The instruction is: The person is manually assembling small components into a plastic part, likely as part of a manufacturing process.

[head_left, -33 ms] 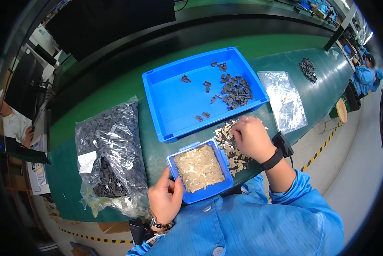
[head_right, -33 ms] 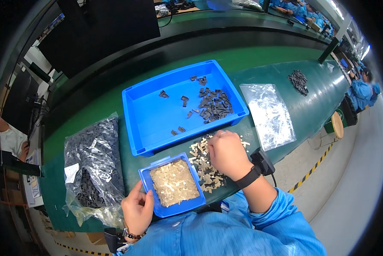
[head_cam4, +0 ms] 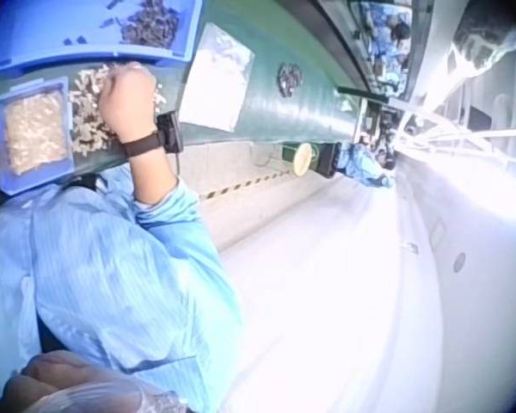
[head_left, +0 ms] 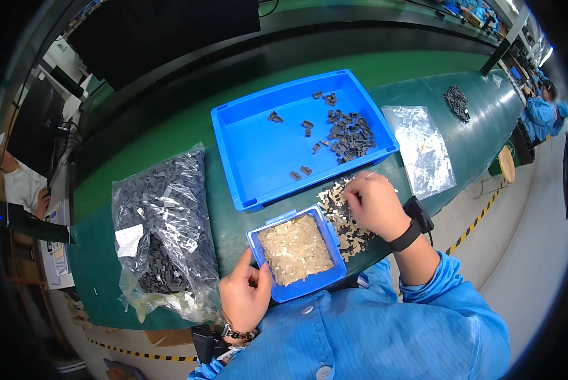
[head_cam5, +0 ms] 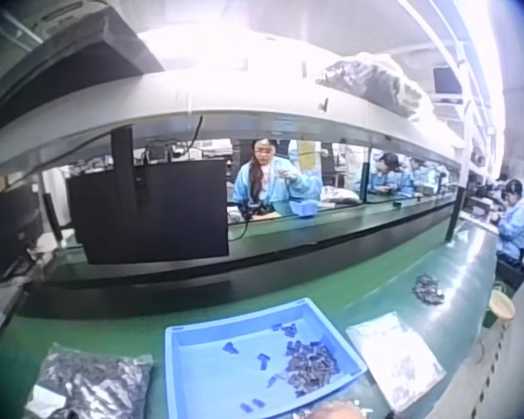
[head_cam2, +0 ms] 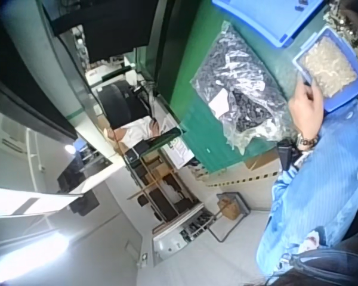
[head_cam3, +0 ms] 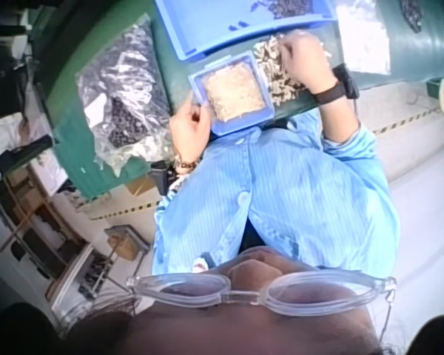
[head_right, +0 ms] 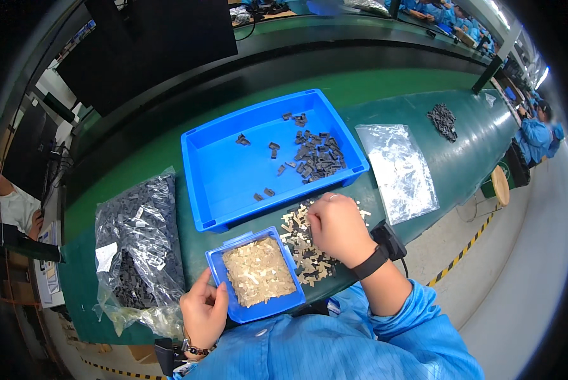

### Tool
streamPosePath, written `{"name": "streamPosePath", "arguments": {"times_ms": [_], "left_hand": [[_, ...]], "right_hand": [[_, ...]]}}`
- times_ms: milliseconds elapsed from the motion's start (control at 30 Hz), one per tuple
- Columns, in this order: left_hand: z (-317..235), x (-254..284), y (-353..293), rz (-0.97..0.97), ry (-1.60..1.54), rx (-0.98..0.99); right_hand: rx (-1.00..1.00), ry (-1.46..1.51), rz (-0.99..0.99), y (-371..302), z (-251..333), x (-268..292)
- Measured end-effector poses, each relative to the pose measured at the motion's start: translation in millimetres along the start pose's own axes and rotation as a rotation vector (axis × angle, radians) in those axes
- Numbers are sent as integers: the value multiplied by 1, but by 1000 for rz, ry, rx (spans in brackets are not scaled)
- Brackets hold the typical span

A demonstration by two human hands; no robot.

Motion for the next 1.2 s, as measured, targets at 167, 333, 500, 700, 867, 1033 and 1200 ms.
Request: {"name": "streamPosePath", "arguments": {"times_ms": [167, 333, 500, 700, 867, 1033, 1200], "left_hand": [[-2, 3, 1, 26, -20, -2], [-20, 23, 3, -180, 161, -192], [-56, 18, 11, -4, -172, -329], [-47, -6, 14, 251, -448, -204], [-35, -8, 6, 184, -622, -118], [-29, -4, 3, 70, -735, -86], [-29, 1, 4, 60, -588, -102]], "right_hand": [[-152, 481, -1, 1, -16, 9], [-267, 1185, 113, -7, -1, 7], [-125, 1309, 226, -18, 57, 0], [-33, 1409, 276, -25, 103, -14], [-128, 1461, 321, -30, 109, -28], [-19, 1257, 145, -30, 106, -28], [246, 793, -51, -32, 119, 2]]}}
Point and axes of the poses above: each hand's wrist, its own y-axis towards the middle knuckle, its own x-axis out of the back of the hand, z = x × y, the point moved 6 cm from there along y, towards the middle knuckle, and after that the axes turned 3 degrees about z, right-handed, at the moved point
